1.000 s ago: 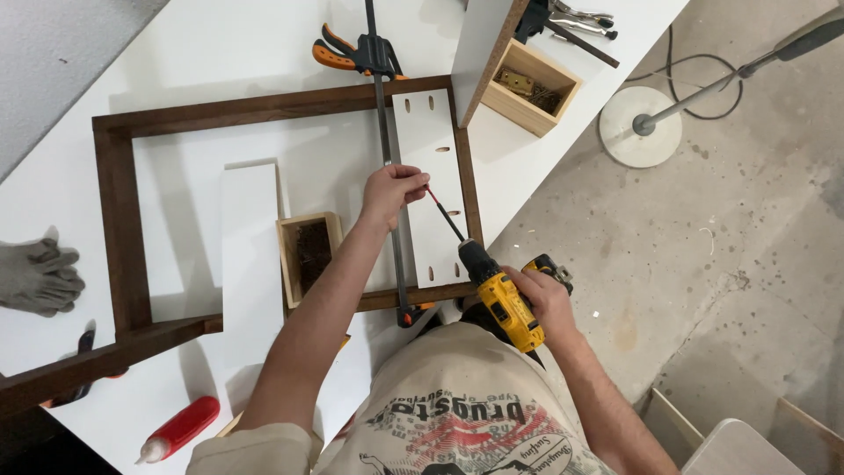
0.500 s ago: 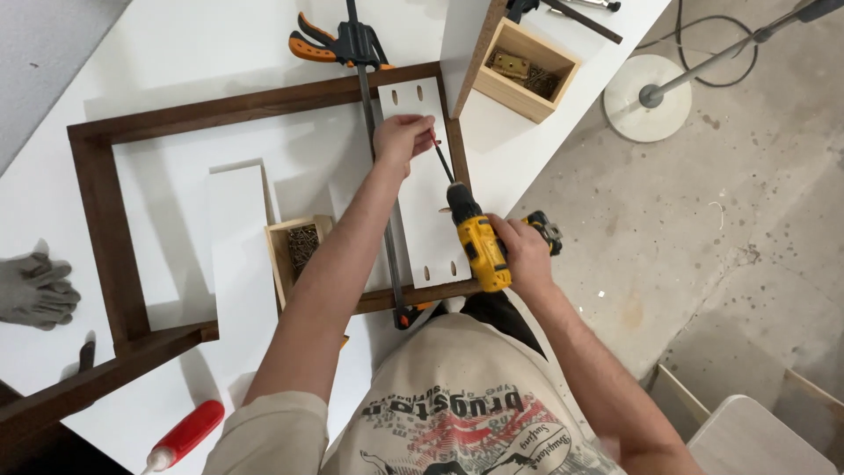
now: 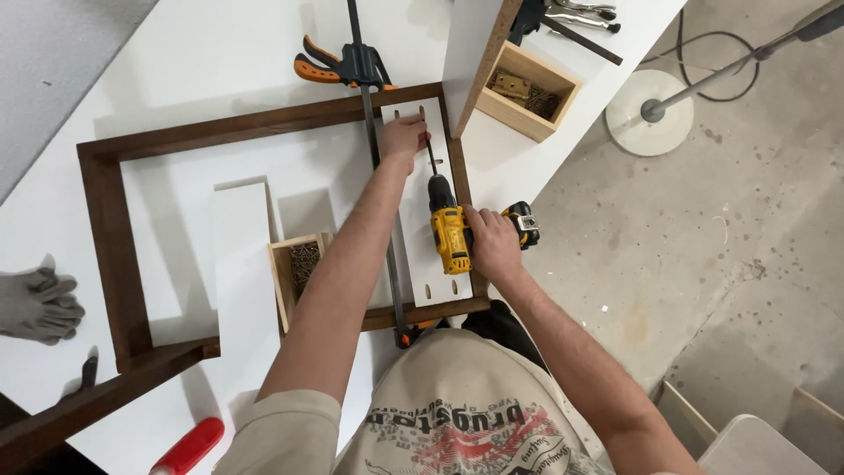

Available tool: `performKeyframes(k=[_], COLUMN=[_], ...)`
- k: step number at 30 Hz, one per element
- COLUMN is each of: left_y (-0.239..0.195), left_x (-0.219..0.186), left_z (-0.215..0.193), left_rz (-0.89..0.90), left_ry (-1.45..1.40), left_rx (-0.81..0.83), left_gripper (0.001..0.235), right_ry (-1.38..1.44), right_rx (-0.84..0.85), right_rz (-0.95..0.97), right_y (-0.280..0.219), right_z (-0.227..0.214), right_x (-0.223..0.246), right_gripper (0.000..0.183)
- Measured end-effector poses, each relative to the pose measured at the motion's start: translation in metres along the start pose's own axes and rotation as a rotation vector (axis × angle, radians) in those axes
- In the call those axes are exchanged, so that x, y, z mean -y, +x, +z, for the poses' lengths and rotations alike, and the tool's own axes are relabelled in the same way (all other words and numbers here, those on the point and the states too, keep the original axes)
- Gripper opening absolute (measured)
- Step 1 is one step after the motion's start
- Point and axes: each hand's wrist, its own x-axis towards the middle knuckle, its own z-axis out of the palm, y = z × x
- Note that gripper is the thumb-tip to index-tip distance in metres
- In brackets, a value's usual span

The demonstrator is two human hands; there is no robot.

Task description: Assembling a wooden frame by clamping pieces together and driving screws into pocket holes with a power drill.

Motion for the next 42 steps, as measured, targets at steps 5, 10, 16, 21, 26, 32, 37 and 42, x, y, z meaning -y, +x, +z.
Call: performKeyframes(k=[5,10,16,21,26,32,37,42], left_y=[0.002,-0.014,0.01,0.044,0.046,0.05,0.047,0.034], left_x=[-0.003,-0.016,-0.024,-0.036,-0.057,-0.063,-0.06,-0.068], left_z=[-0.003,-0.003,-0.017,-0.035,-0.026,-0.018,-0.02,-0.016], left_rz=[0.024,0.079,0.376,0.638,0.596,0.628,0.571,0.527], left_ry=[0.125,0.221,0.804,1.204,1.139,1.064,1.019,1.024], left_rx=[0.031,0.04,0.059,0.209,0.182,0.126,0.117,0.1], left_gripper=[0.034,0.034,0.027,0.05,0.041,0.027,0.024,0.022], right_ry=[-0.008,-0.012,-0.044,0.09,0.135,0.092,0.083,0.068], right_rx=[0.008,0.011,0.113,0.23,0.207,0.216,0.217,0.237], right_rz=[0.007,0.016,0.06,0.165,0.193,0.173,0.171,0.181], right_y=[-0.002,0.003,0.007,0.004,0.009,0.012,0.012,0.014], right_z=[0.008,0.016,0.02,0.034,0.03,0.028,0.031,0.03], right_x=[-0.001,-0.005,-0.008,-0.005,0.001,-0.007,-0.005,-0.004], right_gripper=[0.043,0.046,0.048,0.046,0.043,0.032,0.036,0.033])
